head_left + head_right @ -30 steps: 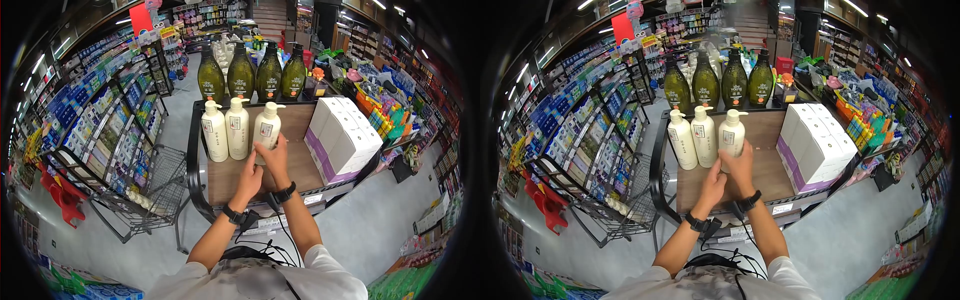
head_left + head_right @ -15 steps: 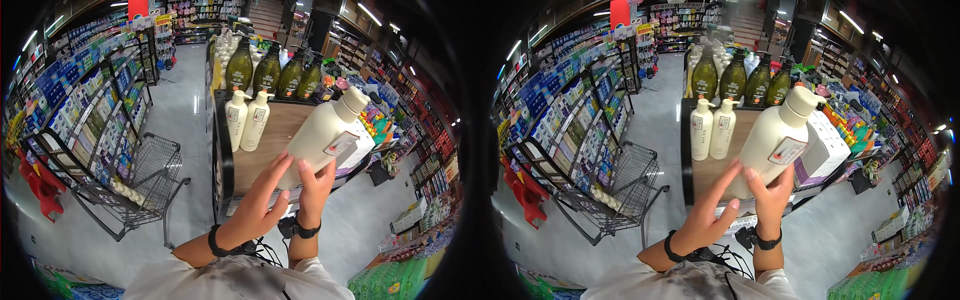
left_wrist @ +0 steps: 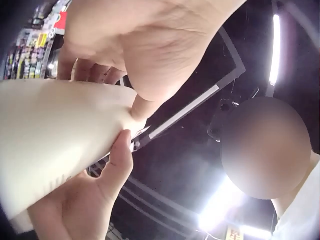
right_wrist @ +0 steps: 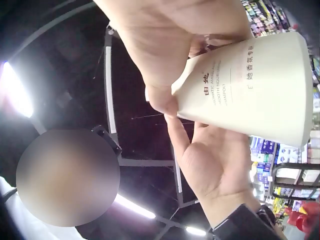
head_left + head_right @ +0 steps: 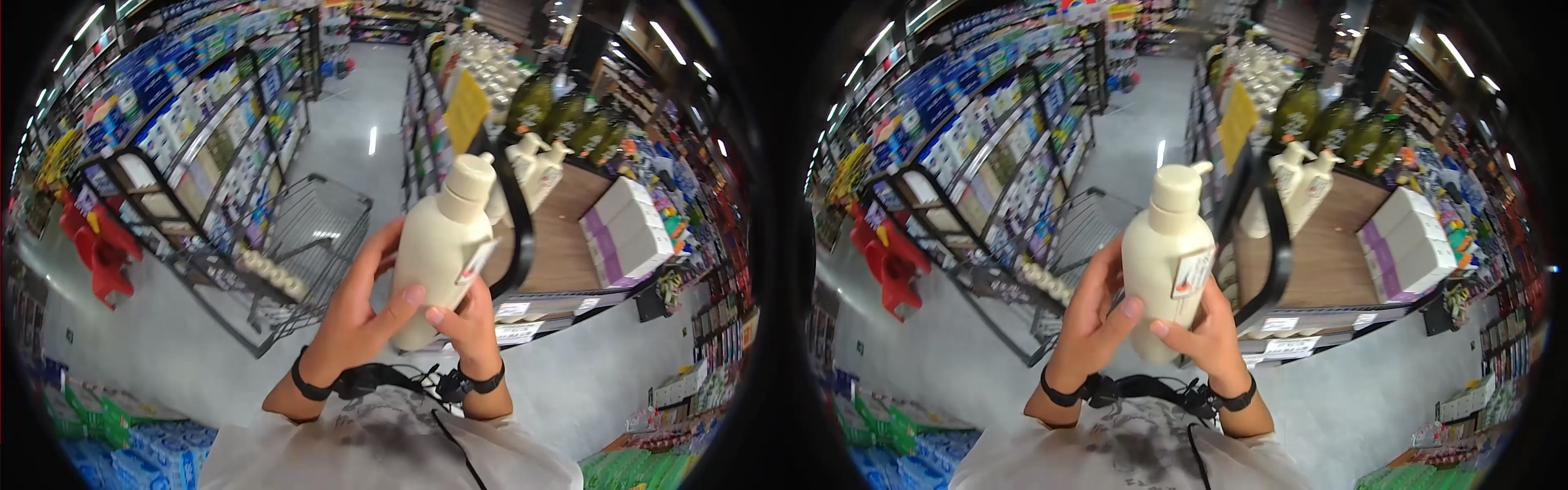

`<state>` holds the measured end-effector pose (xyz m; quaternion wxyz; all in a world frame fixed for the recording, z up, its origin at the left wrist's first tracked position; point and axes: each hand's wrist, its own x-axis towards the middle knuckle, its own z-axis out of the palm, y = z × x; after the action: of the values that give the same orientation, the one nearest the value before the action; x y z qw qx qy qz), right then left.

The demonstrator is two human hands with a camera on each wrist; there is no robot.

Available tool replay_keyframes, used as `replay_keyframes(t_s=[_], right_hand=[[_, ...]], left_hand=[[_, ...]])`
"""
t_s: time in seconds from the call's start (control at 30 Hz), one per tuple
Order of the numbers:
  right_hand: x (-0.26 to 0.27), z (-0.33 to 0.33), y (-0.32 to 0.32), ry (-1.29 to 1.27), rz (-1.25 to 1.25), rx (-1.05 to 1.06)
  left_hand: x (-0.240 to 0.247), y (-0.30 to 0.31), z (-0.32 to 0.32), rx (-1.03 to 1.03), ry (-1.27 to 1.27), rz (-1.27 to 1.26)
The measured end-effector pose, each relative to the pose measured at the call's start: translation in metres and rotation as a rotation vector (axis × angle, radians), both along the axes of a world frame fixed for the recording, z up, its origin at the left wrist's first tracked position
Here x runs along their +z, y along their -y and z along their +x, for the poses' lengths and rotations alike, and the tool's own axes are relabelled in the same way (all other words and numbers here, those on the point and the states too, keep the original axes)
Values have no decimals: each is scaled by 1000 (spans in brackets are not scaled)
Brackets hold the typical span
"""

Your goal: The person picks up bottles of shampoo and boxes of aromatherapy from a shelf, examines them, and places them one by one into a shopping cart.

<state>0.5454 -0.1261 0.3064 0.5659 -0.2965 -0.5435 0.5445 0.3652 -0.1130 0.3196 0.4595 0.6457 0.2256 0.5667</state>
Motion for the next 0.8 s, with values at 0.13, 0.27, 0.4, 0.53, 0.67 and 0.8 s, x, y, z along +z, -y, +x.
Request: replay_keyframes(t_s=[0.13,0.27,0.4,0.53,0.67,0.8], right_hand=[[-29,-55,-34,14,-60,242],[-49,-97,-67,105,-60,486],[-69,-133,-100,126,-100,653],[-88,-174,-141,167,-102,739],[-117,-209,-200,403,-5,772],[-140,-246,-260,521,127,798]], left_hand=[[-5,-3,-64,116,-69,-42],[-10,-3,-115,199,-96,-126],[-26,-14,-145,328,-107,-215],[-47,-37,-167,518,-159,-203],[-74,-73,-191,725,-318,-210],[-101,-120,-211,883,-395,-241]])
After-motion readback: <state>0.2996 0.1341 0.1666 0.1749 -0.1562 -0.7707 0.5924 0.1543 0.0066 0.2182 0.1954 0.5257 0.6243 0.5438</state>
